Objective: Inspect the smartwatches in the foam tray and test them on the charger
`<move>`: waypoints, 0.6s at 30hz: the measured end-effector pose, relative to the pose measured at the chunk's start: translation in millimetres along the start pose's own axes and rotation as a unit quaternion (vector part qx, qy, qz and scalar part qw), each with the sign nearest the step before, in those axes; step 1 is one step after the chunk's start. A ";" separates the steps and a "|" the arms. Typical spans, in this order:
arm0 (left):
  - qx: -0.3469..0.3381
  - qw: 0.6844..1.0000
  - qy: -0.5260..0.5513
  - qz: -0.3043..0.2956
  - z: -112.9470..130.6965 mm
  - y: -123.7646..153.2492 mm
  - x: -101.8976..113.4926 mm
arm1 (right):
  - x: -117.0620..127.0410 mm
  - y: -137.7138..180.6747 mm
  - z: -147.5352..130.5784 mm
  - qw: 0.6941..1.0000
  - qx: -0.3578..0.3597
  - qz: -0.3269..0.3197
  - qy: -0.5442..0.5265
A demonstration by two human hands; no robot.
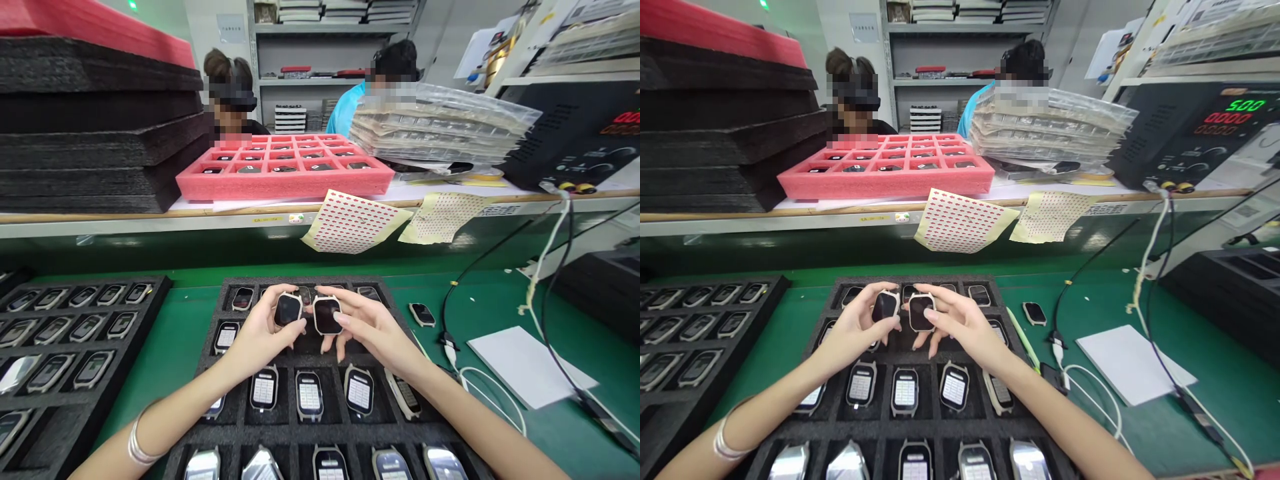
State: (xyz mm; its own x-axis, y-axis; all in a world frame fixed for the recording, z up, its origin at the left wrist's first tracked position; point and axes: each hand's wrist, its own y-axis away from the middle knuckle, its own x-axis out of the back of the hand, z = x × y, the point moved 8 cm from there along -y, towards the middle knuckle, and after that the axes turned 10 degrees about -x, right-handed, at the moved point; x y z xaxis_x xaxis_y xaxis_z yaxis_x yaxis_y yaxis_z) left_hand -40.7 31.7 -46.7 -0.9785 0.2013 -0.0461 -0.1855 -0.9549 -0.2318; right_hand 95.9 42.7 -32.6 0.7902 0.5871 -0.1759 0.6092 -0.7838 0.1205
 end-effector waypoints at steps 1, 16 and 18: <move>-0.002 1.000 -0.025 0.003 -0.1 0.3 1.5 | -1.7 -0.3 -0.7 1.000 0.000 -0.010 -0.009; -0.050 0.991 -0.119 -0.020 11.6 4.7 -0.1 | -3.9 1.5 1.4 0.999 -0.011 -0.034 0.000; -0.047 0.992 -0.118 -0.025 10.6 4.9 -1.3 | -2.8 0.8 0.5 0.999 -0.006 -0.033 -0.004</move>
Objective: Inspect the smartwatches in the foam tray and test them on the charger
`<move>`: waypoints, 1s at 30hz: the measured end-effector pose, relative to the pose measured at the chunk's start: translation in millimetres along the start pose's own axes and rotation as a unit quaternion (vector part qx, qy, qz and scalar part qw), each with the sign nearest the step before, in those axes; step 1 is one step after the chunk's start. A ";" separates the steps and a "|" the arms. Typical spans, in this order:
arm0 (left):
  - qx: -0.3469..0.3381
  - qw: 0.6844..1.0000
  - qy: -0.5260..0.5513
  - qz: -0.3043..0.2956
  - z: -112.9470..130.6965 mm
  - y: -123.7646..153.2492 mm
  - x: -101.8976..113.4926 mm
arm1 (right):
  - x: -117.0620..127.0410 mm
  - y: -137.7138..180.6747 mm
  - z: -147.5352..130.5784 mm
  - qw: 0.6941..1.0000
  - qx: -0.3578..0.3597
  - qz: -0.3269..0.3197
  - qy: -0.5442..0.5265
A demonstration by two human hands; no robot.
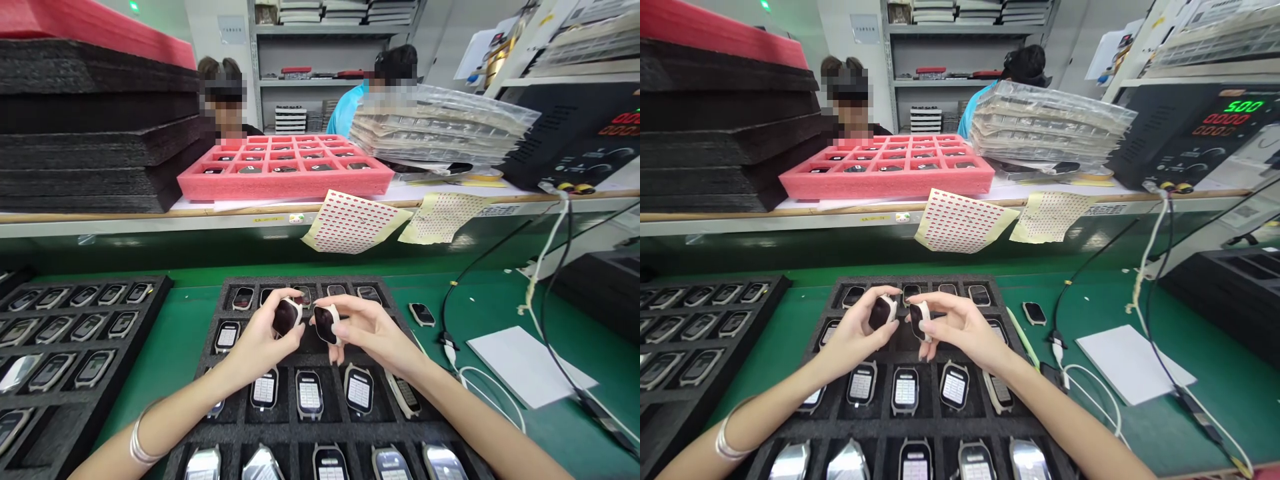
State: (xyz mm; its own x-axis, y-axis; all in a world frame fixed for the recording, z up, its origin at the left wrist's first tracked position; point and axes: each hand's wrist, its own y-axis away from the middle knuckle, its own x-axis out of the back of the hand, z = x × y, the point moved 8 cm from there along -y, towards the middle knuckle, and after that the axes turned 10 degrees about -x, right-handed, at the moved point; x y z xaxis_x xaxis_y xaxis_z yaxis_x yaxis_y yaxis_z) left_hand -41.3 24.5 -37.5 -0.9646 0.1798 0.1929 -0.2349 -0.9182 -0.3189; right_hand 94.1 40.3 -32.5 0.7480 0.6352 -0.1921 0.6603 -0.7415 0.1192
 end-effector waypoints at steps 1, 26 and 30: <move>0.002 1.000 -0.002 -0.003 -0.4 0.3 -0.4 | 0.4 -0.3 0.2 1.000 -0.001 -0.001 0.001; -0.015 0.999 -0.027 -0.011 4.6 0.4 1.7 | 3.4 0.6 2.2 1.000 -0.010 -0.003 0.018; -0.013 0.999 -0.032 -0.004 5.4 1.3 3.8 | 4.7 1.3 2.3 0.999 -0.015 0.008 0.030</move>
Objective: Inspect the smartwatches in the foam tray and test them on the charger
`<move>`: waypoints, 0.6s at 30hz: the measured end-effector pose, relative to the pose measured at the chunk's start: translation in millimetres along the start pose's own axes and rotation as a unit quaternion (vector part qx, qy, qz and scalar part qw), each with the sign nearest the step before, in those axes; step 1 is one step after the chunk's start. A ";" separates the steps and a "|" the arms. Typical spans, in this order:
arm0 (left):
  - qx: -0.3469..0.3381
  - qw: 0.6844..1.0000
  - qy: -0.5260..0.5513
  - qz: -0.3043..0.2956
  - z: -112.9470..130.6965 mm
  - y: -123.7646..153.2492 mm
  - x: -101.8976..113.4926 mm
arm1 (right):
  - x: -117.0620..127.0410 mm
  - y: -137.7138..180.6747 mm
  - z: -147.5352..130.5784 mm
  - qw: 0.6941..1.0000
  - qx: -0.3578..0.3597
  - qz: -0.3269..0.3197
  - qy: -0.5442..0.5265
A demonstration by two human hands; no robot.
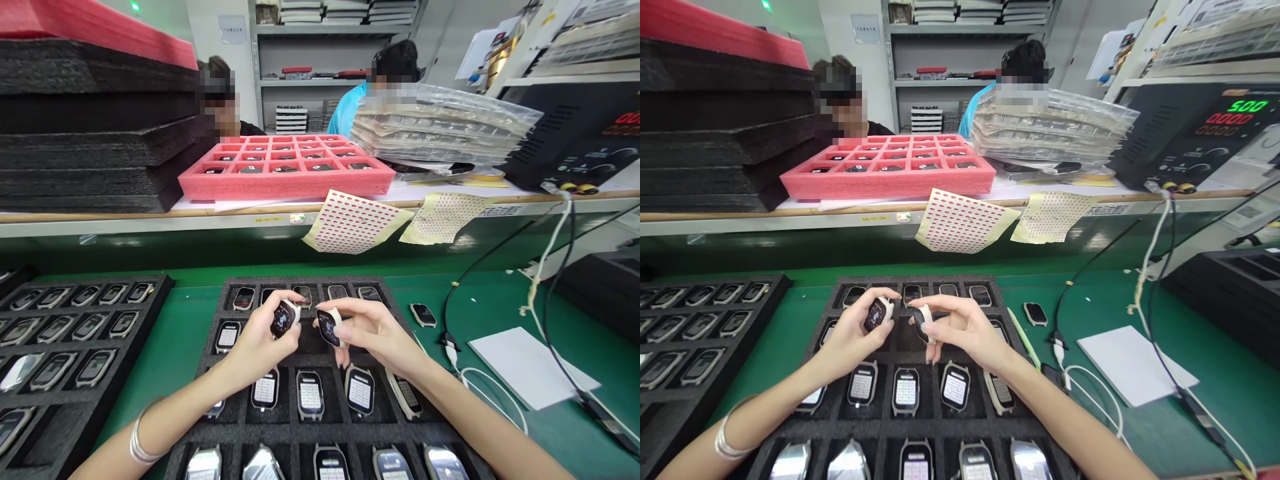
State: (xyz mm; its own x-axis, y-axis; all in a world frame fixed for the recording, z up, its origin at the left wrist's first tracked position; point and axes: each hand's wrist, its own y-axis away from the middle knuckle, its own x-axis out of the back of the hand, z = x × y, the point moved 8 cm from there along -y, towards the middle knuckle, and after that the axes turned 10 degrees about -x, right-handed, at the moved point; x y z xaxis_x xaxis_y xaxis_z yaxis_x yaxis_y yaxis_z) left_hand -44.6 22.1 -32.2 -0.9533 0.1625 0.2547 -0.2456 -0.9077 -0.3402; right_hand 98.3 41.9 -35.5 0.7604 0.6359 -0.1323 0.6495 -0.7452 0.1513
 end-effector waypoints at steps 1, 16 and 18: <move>0.000 1.000 -0.001 0.005 0.3 0.1 1.0 | -0.2 0.1 -0.3 1.000 0.000 -0.001 0.001; -0.005 1.000 0.013 0.001 0.3 -0.3 -0.4 | -0.2 1.0 -4.0 1.000 0.021 -0.012 -0.019; 0.001 1.000 0.028 0.012 -1.8 0.1 0.4 | -0.7 0.9 -4.4 0.999 0.024 -0.015 -0.024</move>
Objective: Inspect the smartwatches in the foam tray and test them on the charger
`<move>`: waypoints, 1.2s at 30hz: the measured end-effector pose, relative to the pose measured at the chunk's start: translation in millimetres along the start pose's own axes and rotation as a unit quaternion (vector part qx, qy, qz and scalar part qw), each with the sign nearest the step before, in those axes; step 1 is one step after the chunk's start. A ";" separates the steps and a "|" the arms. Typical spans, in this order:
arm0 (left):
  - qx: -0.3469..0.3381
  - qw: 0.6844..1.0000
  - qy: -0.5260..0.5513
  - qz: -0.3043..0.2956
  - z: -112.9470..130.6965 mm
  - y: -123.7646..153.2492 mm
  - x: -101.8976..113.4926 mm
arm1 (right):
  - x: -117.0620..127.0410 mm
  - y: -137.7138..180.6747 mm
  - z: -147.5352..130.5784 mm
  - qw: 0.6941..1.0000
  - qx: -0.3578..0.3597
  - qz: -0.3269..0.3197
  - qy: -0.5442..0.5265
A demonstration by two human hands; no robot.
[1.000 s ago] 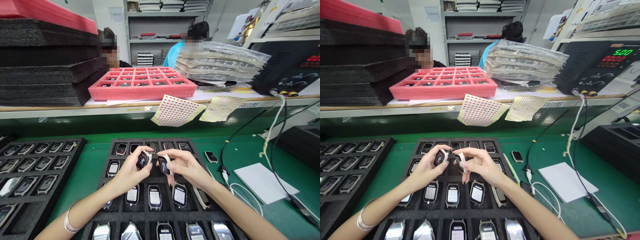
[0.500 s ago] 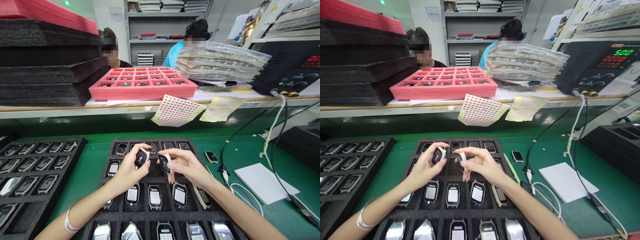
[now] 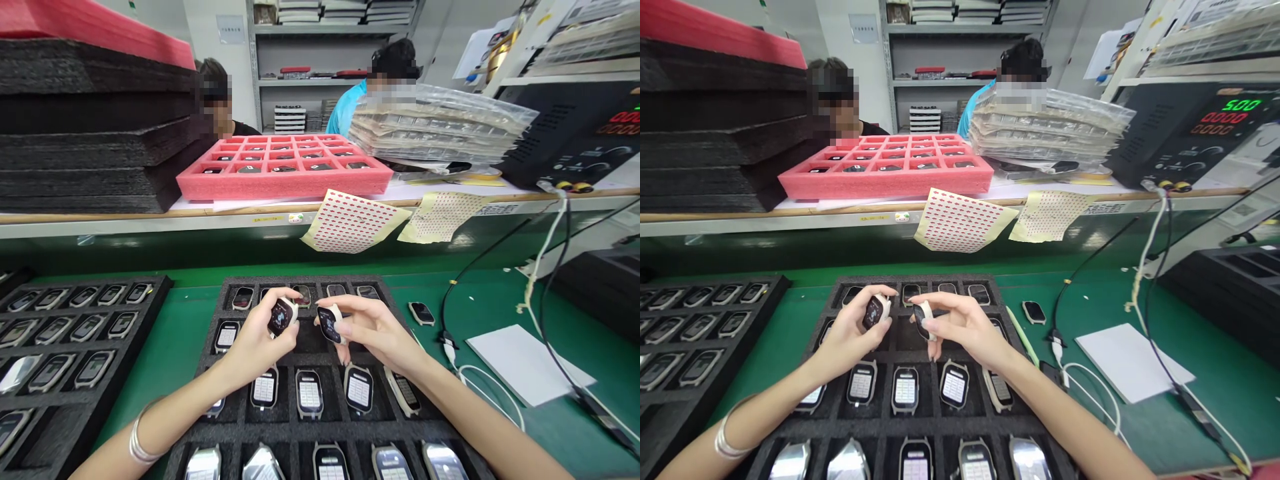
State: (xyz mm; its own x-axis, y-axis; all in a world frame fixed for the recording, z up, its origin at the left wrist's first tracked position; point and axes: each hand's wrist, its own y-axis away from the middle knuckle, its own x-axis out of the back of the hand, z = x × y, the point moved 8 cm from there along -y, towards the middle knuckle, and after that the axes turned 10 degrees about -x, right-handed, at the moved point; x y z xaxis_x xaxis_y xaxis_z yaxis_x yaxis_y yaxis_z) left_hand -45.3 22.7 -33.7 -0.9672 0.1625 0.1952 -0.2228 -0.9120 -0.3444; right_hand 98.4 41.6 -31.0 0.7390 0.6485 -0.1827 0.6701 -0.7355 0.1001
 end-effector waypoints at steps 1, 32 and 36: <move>0.002 1.000 0.011 0.003 -0.8 0.3 0.1 | -0.1 0.0 -0.3 1.000 0.003 -0.001 -0.004; 0.043 0.986 0.161 -0.009 -13.3 -1.8 -12.3 | -0.6 -5.1 8.4 0.997 -0.043 -0.016 -0.054; 0.061 0.970 0.234 0.000 -16.1 -1.7 -13.2 | 2.6 -5.5 9.0 0.998 -0.038 0.014 -0.039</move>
State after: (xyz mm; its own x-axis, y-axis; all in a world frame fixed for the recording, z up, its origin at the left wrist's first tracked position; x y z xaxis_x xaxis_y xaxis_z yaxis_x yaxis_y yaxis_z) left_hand -34.1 28.2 -50.5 -0.9228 0.2899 -0.2536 -0.2344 -0.9451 -0.2275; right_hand 96.0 45.6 -40.8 0.7520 0.6079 -0.2547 0.6546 -0.7342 0.1801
